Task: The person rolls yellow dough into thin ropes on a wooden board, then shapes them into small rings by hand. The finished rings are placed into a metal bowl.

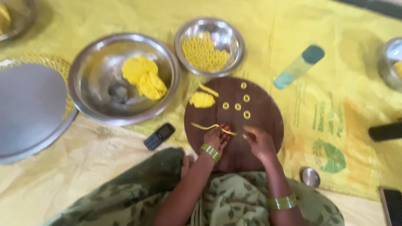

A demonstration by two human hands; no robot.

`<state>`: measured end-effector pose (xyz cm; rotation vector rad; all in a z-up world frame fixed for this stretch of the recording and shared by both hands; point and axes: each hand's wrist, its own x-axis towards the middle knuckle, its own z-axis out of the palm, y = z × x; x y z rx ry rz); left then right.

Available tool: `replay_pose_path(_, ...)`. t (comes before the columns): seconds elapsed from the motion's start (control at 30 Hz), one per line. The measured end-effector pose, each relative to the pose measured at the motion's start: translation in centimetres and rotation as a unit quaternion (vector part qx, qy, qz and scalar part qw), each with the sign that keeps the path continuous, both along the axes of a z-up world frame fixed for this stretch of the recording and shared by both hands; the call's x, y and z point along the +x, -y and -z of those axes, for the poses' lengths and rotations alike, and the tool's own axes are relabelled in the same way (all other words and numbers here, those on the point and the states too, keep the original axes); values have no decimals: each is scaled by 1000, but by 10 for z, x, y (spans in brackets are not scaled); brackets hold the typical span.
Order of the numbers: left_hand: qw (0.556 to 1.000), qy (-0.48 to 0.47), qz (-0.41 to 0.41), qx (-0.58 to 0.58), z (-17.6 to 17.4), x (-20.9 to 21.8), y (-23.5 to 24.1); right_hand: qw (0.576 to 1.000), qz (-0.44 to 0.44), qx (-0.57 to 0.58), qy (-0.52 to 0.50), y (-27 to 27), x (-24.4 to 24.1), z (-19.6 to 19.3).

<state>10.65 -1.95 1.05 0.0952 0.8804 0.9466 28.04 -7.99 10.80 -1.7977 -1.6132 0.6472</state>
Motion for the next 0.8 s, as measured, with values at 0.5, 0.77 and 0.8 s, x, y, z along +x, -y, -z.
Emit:
replay_pose_path(0.5, 992, 49, 43, 109, -103, -26, -17, 781, 20, -128, -611, -4, -45, -4)
replay_pose_path(0.77, 981, -49, 105, 154, -114, -18, -9, 739, 81, -42, -668, 3, -38, -29)
replay_pose_path(0.8, 980, -56, 106, 158, -112, -18, -9, 736, 75, -29, -672, 3, -39, -28)
